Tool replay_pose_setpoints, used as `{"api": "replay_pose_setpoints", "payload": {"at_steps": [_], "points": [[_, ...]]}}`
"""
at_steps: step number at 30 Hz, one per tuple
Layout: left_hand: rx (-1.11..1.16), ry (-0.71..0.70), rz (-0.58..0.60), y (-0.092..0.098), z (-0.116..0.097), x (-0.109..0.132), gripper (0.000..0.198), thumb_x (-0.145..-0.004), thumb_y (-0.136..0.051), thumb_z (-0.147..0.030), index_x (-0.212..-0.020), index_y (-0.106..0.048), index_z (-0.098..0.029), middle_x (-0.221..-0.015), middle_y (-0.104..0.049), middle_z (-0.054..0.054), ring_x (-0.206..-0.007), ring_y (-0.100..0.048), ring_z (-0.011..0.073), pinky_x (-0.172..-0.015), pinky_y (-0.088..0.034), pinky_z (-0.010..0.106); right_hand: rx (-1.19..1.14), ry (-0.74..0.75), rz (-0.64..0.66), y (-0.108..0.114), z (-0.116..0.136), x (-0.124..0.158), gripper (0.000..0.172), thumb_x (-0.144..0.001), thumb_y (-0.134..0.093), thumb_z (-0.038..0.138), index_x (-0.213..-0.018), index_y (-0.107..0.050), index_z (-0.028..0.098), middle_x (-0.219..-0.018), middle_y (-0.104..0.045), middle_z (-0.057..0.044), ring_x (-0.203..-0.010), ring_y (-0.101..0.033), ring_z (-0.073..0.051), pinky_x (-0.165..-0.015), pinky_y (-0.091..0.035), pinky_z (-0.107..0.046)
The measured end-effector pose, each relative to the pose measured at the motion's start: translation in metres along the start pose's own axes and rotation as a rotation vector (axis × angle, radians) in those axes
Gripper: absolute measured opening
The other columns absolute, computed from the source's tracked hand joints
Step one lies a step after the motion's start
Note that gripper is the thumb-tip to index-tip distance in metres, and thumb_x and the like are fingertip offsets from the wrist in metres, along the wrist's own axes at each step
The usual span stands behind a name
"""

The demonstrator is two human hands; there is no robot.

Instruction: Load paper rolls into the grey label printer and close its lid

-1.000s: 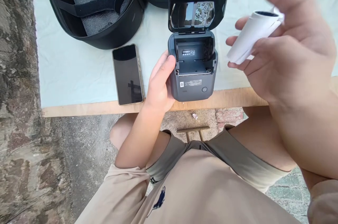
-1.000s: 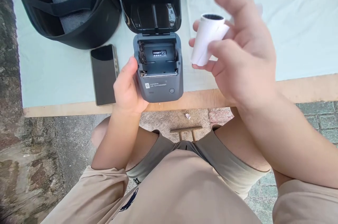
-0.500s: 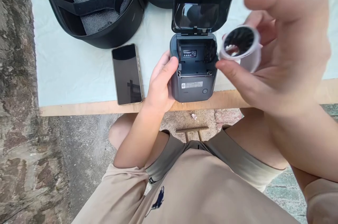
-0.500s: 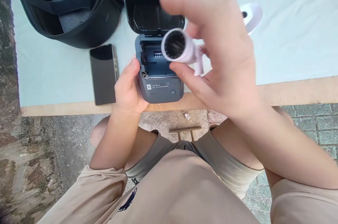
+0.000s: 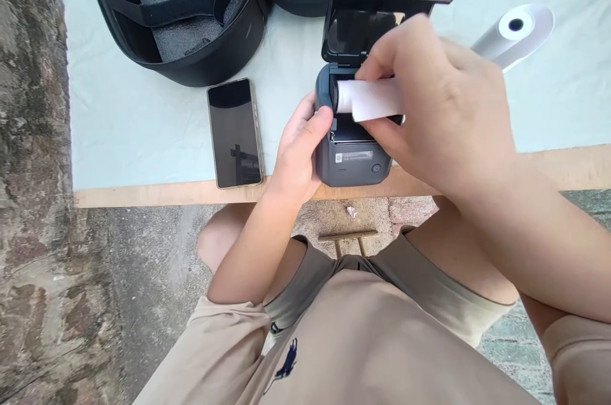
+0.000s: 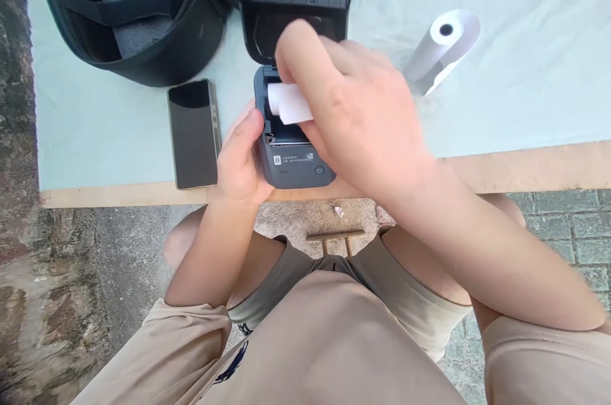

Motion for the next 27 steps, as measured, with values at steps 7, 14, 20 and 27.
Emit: {"api": "replay_pose_setpoints", "payload": {"at_steps": [7,14,20,27], "points": [[-0.033,0.0,-0.004,0.001,0.0,0.001,0.028,-0.092,-0.059,-0.046,-0.108,-0.064,-0.023,-0.109,-0.071,0.003,-0.144,-0.05,0.027,-0.112,-0.052,0.04,-0.018,0.06,-0.019,0.002,-0.006,0.007,0.032,-0.086,-0.052,0.016,-0.115,-0.059,0.028,-0.113,-0.069,-0.003,-0.092,-0.067,-0.021,-0.062,-0.044,-0.033],[-0.057,-0.005,-0.002,-0.001,-0.001,0.0,0.031,-0.09,-0.06,-0.049,-0.108,-0.061,-0.023,-0.107,-0.07,0.005,-0.138,-0.055,0.0288,-0.109,-0.053,0.041,0.002,0.145,-0.014,-0.004,-0.01,0.005,0.015,-0.093,-0.05,0.026,-0.089,-0.063,0.025,-0.095,-0.072,-0.004,-0.102,-0.066,-0.028,-0.079,-0.052,-0.042],[-0.116,0.029,-0.049,0.0,0.0,-0.001,0.038,-0.086,-0.06,-0.057,-0.106,-0.061,-0.025,-0.111,-0.07,0.006,-0.144,-0.047,0.0316,-0.108,-0.052,0.043,-0.078,0.235,-0.247,0.0,-0.012,0.019,0.017,-0.093,-0.047,0.026,-0.089,-0.064,0.025,-0.085,-0.069,-0.002,-0.09,-0.068,-0.024,-0.072,-0.055,-0.04],[-0.004,-0.031,0.044,0.001,-0.001,-0.001,0.039,-0.084,-0.068,-0.044,-0.119,-0.054,-0.032,-0.115,-0.068,0.0,-0.137,-0.054,0.0276,-0.103,-0.055,0.041,-0.493,0.372,-0.145,-0.007,-0.001,0.028,0.007,-0.089,-0.058,0.024,-0.086,-0.062,0.028,-0.099,-0.071,0.002,-0.109,-0.069,-0.02,-0.107,-0.057,-0.042]]}}
Point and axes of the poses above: each hand's wrist, its own x-axis away from the middle knuckle, its own y-axis out of the back of the hand, z = x × y, the point moved 5 cm from there along -x, towards the middle knuckle
